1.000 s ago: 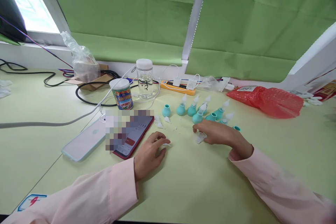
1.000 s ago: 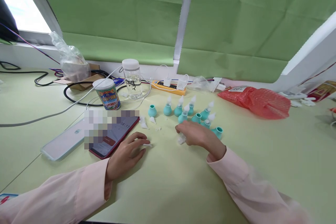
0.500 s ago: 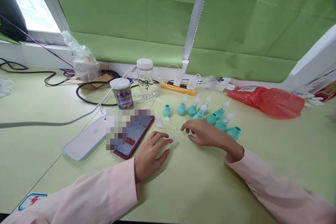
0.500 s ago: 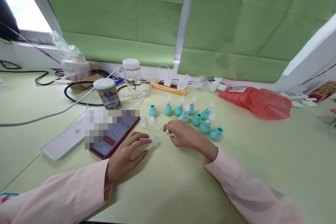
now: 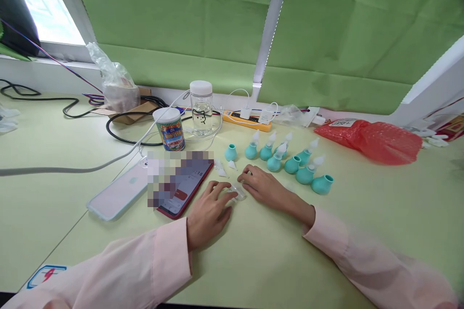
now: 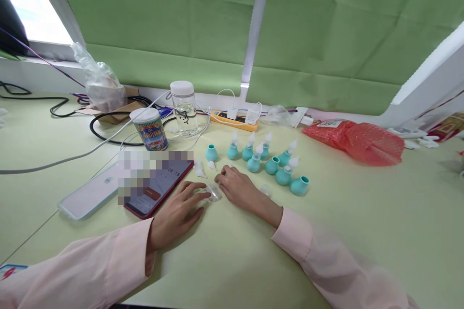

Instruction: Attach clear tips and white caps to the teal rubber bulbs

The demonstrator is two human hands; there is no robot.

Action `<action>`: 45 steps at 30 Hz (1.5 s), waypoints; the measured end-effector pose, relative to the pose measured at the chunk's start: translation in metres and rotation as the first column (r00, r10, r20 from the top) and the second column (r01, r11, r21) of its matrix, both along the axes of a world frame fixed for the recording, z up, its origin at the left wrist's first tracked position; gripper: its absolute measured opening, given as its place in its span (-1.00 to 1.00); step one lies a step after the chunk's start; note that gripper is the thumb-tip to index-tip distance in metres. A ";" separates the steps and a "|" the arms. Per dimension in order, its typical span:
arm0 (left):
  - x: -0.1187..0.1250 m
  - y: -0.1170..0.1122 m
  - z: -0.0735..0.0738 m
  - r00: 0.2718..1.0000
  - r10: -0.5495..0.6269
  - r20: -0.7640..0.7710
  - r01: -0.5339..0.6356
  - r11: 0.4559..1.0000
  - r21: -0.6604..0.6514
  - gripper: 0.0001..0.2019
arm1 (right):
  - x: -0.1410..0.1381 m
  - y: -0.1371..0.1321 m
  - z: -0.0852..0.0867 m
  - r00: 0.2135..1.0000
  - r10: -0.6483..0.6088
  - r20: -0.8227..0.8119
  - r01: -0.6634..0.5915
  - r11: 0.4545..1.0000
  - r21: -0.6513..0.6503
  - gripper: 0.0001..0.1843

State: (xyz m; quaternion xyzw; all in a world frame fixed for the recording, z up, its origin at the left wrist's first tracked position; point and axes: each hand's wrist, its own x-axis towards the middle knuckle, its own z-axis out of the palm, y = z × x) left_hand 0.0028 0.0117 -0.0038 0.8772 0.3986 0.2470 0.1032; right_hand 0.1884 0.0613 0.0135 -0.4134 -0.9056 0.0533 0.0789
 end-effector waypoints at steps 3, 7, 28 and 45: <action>0.000 0.000 -0.001 0.999 -0.017 -0.051 0.017 1.000 0.009 -0.61 | 0.001 0.001 0.001 1.000 0.010 -0.028 -0.010 1.000 -0.018 -0.78; 0.001 -0.002 -0.005 0.991 -0.048 -0.123 0.054 0.997 0.052 -0.55 | 0.006 0.002 0.000 0.998 0.021 -0.057 -0.024 0.998 -0.058 -0.79; 0.005 -0.001 0.000 0.981 0.008 0.194 0.003 0.999 -0.055 -0.80 | -0.001 -0.038 0.009 0.691 -0.097 -0.716 -0.036 0.985 -0.168 -0.94; 0.009 -0.018 0.005 0.925 0.001 0.379 0.112 0.954 -0.277 -0.85 | 0.003 -0.046 -0.013 0.267 -0.618 -0.739 -0.180 0.722 -0.669 -0.90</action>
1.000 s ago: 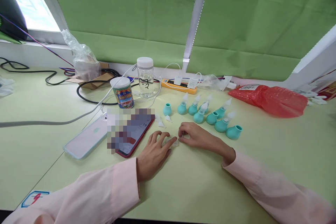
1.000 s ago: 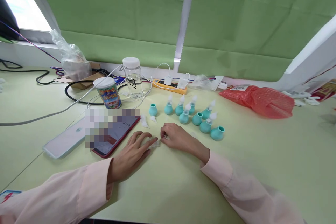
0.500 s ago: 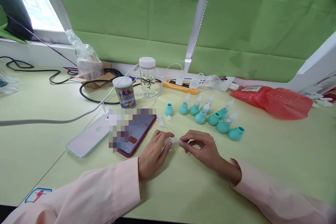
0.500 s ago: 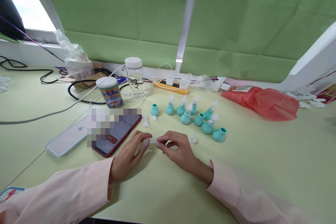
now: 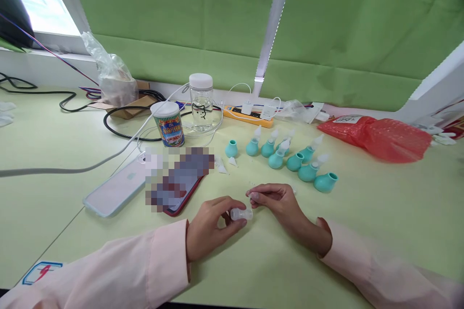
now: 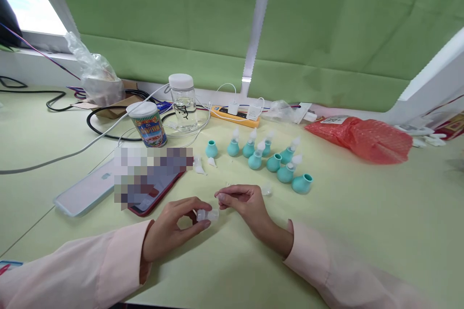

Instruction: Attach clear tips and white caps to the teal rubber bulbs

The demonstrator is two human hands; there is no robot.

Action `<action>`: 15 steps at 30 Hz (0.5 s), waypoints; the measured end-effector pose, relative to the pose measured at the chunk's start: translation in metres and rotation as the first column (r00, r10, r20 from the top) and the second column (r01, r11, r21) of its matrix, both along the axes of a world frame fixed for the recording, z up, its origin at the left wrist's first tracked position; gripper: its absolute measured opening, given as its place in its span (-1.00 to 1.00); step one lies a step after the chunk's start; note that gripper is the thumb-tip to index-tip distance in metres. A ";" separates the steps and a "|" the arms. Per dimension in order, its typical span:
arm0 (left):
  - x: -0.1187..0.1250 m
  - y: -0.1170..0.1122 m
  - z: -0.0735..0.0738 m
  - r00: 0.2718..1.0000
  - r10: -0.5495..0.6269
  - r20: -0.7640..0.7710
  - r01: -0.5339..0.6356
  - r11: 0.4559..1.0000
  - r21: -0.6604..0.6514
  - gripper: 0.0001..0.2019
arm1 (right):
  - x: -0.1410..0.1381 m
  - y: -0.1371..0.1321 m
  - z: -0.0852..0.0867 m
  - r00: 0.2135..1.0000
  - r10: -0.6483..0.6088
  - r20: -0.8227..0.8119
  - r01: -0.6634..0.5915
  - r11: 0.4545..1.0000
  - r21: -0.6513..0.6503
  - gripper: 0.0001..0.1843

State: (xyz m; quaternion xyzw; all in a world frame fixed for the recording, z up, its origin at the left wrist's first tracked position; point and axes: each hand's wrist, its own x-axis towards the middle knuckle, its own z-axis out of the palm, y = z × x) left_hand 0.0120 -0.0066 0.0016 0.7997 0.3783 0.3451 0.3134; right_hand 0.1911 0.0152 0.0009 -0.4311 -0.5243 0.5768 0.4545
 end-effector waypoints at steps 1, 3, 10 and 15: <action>0.000 0.001 0.000 0.999 0.035 -0.011 -0.034 0.999 0.013 -0.84 | -0.001 -0.001 0.000 1.000 0.006 0.005 -0.006 0.999 0.034 -0.93; -0.001 0.004 0.000 0.995 0.099 -0.031 -0.098 0.995 0.027 -0.82 | -0.002 -0.005 0.000 1.000 0.021 0.002 -0.021 0.991 0.134 -0.94; 0.000 0.002 0.003 0.989 0.103 -0.104 -0.098 0.994 0.053 -0.83 | -0.009 -0.011 0.003 0.995 -0.059 0.086 -0.007 0.785 0.620 -0.72; 0.001 0.001 0.002 0.995 0.094 -0.022 -0.094 0.996 0.011 -0.81 | -0.010 -0.011 0.000 0.985 -0.094 0.147 -0.050 0.657 0.752 -0.63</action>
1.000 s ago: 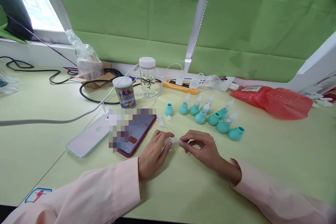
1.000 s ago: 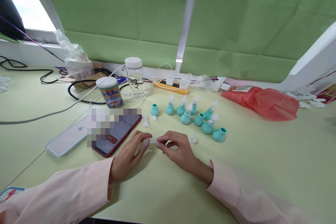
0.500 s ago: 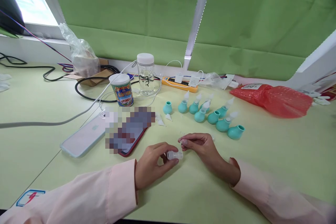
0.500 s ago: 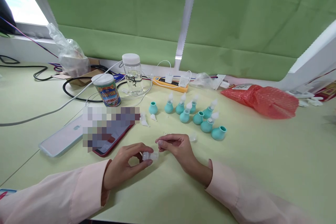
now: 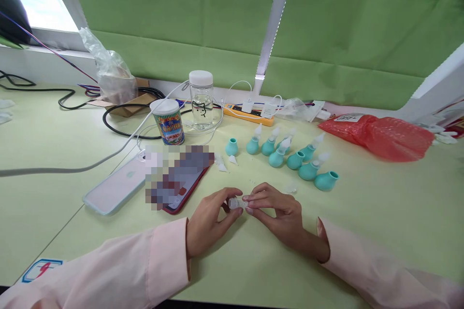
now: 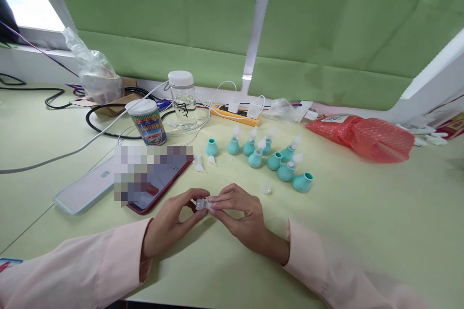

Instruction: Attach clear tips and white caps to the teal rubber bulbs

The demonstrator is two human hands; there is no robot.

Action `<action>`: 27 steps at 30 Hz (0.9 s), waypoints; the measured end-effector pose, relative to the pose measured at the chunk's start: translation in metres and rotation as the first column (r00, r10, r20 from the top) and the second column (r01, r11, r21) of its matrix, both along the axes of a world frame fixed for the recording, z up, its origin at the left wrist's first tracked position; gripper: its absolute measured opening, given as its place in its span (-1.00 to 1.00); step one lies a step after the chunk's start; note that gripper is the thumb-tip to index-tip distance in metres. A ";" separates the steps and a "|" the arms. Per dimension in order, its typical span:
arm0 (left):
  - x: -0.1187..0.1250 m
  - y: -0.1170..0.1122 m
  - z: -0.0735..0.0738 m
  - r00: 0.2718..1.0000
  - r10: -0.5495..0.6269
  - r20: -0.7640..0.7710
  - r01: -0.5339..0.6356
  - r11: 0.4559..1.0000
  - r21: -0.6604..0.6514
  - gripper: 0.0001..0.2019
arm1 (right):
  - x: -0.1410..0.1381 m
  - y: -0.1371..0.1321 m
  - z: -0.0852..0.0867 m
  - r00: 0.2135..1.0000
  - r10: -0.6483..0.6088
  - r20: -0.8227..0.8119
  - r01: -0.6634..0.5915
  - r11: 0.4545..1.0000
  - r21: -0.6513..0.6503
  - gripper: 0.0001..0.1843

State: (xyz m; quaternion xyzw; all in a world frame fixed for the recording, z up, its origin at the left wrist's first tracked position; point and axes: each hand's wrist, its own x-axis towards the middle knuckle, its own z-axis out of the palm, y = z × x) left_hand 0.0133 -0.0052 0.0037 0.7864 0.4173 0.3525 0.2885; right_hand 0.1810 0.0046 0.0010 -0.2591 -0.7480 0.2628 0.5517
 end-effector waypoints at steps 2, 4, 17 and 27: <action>0.000 0.000 -0.001 1.000 -0.003 0.027 0.003 1.000 -0.015 -0.82 | 0.000 0.001 -0.001 1.000 -0.005 0.017 0.005 1.000 0.020 -0.63; 0.000 0.000 -0.001 0.999 -0.006 0.041 0.007 1.000 -0.023 -0.84 | -0.001 0.001 -0.001 1.000 -0.016 0.023 0.015 1.000 0.022 -0.64; -0.004 -0.001 -0.002 0.995 -0.060 0.076 0.059 0.998 0.020 -0.80 | 0.000 0.000 -0.002 0.997 0.058 0.046 -0.052 0.990 -0.127 -0.71; -0.003 0.000 0.000 0.993 -0.070 0.096 0.070 0.998 -0.001 -0.86 | 0.002 0.000 -0.001 0.979 0.130 -0.160 -0.197 0.819 -0.539 -0.86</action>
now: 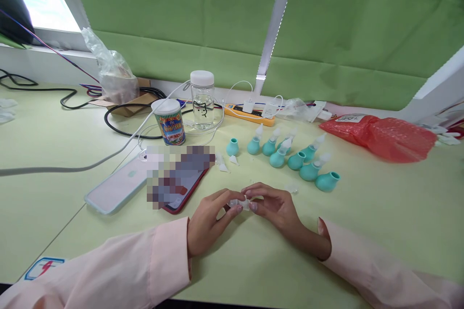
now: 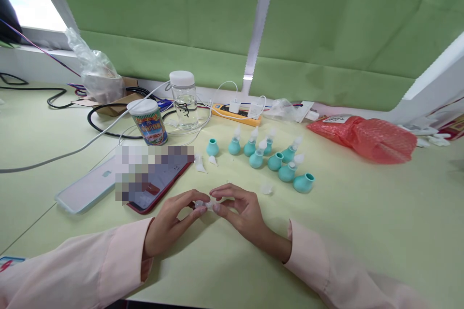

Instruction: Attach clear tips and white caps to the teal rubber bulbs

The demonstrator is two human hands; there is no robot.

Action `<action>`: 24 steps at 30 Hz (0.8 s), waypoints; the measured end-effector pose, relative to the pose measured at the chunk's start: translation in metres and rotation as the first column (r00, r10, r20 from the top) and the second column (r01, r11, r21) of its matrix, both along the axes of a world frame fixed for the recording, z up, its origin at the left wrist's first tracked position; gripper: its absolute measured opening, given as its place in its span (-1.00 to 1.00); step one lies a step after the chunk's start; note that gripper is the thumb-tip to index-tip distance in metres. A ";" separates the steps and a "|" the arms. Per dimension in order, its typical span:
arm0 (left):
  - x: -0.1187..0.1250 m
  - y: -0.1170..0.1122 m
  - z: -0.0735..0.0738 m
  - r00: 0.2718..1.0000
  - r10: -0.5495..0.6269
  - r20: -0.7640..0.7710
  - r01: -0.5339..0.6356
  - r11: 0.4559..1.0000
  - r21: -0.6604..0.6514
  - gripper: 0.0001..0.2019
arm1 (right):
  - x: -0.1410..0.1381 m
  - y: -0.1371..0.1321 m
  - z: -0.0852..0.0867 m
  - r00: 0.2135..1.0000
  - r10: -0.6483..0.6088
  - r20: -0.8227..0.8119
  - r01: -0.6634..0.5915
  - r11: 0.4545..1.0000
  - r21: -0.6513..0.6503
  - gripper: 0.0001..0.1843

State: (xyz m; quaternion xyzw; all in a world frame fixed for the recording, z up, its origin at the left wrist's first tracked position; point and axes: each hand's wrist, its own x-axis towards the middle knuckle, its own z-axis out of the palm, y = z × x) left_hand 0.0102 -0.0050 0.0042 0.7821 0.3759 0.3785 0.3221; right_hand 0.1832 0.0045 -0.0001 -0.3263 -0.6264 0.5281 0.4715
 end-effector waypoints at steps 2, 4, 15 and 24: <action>0.000 0.000 -0.001 1.000 0.004 0.001 -0.004 1.000 -0.004 -0.86 | 0.000 0.001 0.001 1.000 -0.011 0.001 0.011 0.994 -0.106 -0.85; 0.000 -0.001 -0.001 1.000 0.001 -0.005 -0.001 1.000 -0.007 -0.86 | 0.000 0.002 0.000 1.000 0.012 0.004 -0.011 0.975 -0.220 -0.82; 0.000 -0.002 -0.002 0.999 -0.005 -0.039 0.004 1.000 -0.022 -0.88 | 0.001 0.012 0.003 0.969 0.246 0.001 -0.213 0.841 -0.498 -0.73; 0.000 -0.002 -0.003 0.996 0.005 -0.090 -0.003 1.000 0.029 -0.86 | 0.002 0.017 0.006 0.967 0.232 -0.107 -0.250 0.769 -0.588 -0.86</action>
